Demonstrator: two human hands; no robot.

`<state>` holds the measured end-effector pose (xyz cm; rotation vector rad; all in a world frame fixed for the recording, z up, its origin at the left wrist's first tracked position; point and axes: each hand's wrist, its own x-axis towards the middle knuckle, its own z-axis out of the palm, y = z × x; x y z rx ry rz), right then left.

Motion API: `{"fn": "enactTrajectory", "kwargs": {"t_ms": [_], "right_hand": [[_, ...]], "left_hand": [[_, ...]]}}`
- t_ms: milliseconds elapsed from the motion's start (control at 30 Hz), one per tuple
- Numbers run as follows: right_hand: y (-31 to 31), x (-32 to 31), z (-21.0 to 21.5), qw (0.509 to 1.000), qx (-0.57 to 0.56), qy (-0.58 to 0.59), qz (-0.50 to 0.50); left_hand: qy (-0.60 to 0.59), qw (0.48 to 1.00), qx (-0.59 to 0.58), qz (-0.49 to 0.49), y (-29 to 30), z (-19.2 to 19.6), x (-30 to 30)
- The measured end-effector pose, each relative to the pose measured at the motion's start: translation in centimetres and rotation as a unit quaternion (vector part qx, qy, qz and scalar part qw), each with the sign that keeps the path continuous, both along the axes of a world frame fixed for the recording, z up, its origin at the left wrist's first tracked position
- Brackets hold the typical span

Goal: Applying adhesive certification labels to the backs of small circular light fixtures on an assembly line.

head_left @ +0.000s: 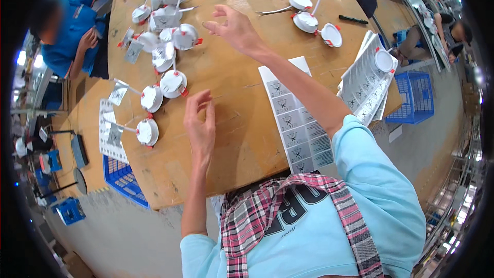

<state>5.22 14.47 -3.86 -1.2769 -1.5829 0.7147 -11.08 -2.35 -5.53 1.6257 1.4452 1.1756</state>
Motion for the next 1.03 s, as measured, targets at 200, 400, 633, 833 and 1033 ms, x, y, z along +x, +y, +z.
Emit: {"fn": "enactTrajectory", "kwargs": {"t_ms": [200,400,633,833,1033], "right_hand": [[-1.7,9.5,-2.2,0.917,0.114,-0.330,-0.191],[-3.0,16.0,-3.5,0.854,0.050,-0.439,-0.276],[-5.0,12.1,-2.9,0.874,0.107,-0.428,-0.204],[-12.9,1.3,-1.3,0.937,0.137,-0.322,-0.015],[-17.8,-2.4,-1.4,0.962,0.082,-0.228,0.125]], "left_hand": [[0.028,0.995,0.002,-0.091,-2.0,0.5,4.3],[0.081,0.959,0.095,-0.254,-1.5,-0.1,7.6],[0.053,0.973,0.070,-0.214,-1.6,0.4,5.0],[0.007,0.996,0.070,-0.063,-0.5,0.6,2.2],[-0.010,0.998,0.031,-0.051,0.4,-0.9,0.7]]}}
